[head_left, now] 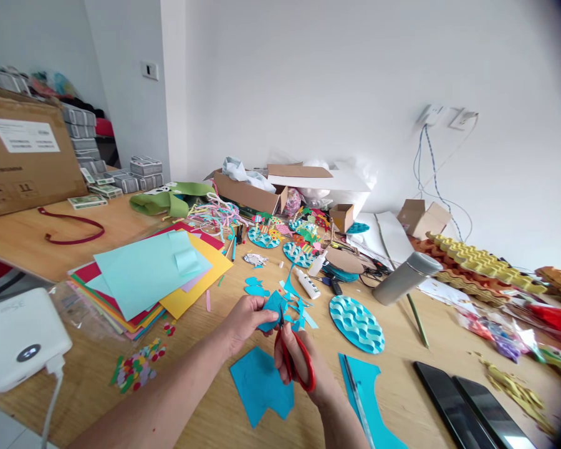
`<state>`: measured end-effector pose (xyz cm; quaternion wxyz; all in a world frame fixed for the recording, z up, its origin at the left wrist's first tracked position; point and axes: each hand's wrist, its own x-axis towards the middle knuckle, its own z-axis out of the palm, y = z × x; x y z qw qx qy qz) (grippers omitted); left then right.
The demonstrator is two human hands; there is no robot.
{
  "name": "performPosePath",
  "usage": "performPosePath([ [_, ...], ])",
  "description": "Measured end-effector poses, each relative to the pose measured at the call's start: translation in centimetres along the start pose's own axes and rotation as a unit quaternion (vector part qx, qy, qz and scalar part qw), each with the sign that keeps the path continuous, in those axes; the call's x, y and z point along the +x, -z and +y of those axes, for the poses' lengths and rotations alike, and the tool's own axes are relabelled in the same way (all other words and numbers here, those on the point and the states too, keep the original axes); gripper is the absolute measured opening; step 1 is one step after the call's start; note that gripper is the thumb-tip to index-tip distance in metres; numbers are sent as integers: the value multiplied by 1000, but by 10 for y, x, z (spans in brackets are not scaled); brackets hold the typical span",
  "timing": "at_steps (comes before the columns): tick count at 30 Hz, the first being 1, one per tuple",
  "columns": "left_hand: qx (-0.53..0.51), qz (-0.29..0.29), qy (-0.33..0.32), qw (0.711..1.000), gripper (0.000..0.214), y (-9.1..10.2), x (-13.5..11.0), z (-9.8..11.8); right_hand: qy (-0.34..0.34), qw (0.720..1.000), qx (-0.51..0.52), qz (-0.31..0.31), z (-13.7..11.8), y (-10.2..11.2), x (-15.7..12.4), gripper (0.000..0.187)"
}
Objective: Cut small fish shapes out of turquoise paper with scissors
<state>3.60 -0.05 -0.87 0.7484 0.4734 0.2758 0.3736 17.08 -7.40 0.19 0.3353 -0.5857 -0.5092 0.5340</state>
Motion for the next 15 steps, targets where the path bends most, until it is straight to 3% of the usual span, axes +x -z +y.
performPosePath([
  [15,3,12,9,1000,18,2,0,-3,10,1000,1,0,5,0,2,73],
])
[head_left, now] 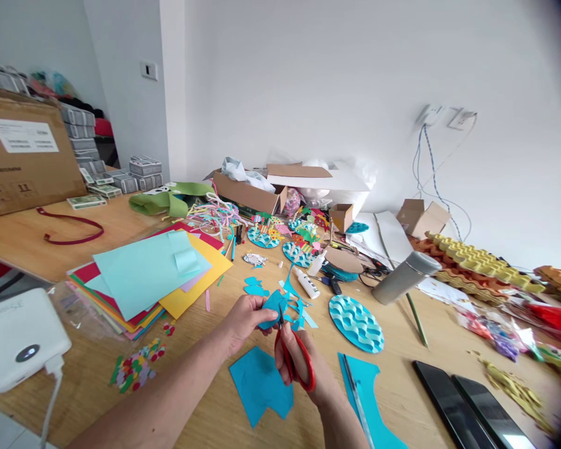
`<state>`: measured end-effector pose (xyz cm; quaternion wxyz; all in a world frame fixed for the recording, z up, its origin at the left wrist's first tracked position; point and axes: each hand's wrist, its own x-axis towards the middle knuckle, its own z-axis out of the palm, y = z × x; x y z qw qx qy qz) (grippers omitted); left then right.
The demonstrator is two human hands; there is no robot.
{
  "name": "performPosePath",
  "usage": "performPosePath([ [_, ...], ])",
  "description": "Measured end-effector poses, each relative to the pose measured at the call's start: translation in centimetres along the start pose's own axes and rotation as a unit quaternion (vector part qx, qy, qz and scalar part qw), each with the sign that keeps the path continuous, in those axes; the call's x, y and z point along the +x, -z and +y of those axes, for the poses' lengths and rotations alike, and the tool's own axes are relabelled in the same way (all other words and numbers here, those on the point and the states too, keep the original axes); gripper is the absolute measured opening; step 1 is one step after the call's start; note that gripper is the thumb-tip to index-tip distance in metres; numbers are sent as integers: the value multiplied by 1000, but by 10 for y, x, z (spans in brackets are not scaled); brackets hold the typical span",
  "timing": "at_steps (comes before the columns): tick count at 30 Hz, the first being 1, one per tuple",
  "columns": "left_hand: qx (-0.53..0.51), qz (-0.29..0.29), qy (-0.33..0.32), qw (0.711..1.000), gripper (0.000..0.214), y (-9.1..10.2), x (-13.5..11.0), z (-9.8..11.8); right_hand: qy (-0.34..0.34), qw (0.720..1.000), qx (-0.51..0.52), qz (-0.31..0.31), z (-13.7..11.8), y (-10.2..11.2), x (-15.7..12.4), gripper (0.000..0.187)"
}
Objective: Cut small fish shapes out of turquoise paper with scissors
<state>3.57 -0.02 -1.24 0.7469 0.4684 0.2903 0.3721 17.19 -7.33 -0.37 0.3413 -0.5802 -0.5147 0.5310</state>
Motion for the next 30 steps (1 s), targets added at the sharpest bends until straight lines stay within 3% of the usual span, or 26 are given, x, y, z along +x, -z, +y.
performPosePath([
  [22,-1,-14,-4,1000,17,0,1,3,-2,1000,-17,0,-5,1,-2,73],
  [30,6,25,6,1000,21,-2,1,5,-1,1000,-22,-5,-7,0,-3,72],
])
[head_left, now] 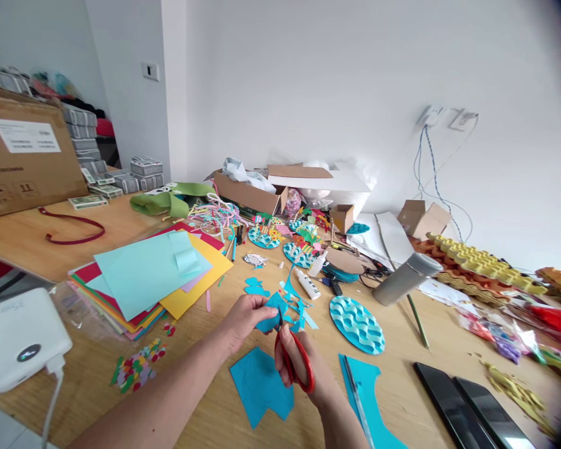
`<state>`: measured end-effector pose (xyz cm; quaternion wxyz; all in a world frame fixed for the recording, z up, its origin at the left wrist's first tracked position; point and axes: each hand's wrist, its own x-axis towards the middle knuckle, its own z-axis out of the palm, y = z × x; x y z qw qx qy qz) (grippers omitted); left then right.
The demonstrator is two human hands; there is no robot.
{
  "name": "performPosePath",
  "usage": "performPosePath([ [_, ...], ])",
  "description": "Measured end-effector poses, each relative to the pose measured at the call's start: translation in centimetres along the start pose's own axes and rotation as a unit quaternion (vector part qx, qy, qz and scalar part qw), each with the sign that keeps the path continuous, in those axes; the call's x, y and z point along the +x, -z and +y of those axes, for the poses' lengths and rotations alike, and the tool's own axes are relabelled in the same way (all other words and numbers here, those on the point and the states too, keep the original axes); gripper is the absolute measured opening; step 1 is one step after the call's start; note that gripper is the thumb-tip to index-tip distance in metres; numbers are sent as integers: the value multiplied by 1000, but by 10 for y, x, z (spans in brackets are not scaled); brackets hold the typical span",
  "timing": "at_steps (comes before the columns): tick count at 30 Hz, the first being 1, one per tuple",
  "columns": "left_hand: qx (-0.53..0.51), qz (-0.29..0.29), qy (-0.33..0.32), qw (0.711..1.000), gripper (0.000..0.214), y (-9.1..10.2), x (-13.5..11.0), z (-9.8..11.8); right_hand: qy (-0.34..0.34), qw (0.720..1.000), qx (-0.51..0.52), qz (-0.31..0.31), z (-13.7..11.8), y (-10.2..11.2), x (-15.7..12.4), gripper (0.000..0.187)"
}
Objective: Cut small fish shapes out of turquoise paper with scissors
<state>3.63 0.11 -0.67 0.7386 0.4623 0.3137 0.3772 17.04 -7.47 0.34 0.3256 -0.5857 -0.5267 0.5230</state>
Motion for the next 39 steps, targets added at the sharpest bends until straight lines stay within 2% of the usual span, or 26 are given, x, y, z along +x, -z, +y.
performPosePath([
  [13,0,-23,-5,1000,18,3,1,-2,-9,1000,7,-1,4,0,2,72],
  [39,9,-1,-4,1000,22,0,-1,-1,-7,1000,3,3,9,1,4,73],
])
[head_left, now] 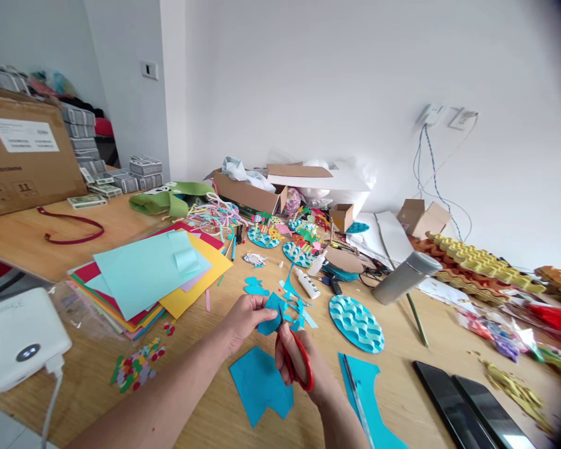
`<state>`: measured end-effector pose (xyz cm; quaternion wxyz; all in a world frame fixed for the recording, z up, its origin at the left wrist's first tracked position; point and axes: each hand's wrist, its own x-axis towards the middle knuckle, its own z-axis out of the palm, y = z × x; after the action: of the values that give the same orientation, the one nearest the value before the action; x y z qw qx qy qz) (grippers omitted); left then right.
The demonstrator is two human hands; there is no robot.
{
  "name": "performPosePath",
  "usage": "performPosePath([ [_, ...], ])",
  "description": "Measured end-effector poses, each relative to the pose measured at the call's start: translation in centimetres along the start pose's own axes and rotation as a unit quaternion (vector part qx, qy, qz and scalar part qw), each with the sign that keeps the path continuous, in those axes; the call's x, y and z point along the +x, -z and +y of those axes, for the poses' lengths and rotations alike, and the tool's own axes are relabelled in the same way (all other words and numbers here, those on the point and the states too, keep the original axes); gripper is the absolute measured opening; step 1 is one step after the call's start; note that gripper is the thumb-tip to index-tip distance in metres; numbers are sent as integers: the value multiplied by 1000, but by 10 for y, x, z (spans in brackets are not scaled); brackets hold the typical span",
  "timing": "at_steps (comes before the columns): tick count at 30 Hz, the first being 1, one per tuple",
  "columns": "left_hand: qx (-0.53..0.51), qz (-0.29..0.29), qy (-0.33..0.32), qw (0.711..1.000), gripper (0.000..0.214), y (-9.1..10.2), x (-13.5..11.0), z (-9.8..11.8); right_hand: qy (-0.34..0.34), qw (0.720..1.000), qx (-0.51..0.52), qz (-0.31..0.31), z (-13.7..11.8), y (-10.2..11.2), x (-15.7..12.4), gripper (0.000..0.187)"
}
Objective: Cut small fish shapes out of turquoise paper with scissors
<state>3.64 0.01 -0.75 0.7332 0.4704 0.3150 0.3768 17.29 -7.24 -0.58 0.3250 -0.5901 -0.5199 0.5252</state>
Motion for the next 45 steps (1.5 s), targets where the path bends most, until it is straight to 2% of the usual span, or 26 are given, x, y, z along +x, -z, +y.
performPosePath([
  [8,-3,-24,-7,1000,19,2,1,-1,-10,1000,-16,-1,-3,1,-1,73],
  [18,6,-13,-4,1000,19,0,0,0,-9,1000,-15,2,1,2,0,72],
  [24,0,15,0,1000,20,0,0,1,-10,1000,-7,0,0,1,0,73],
  [36,-7,8,6,1000,22,2,1,1,-41,999,14,13,8,6,7,68],
  [45,2,14,-1,1000,21,1,1,-1,-23,1000,15,14,8,5,6,72],
])
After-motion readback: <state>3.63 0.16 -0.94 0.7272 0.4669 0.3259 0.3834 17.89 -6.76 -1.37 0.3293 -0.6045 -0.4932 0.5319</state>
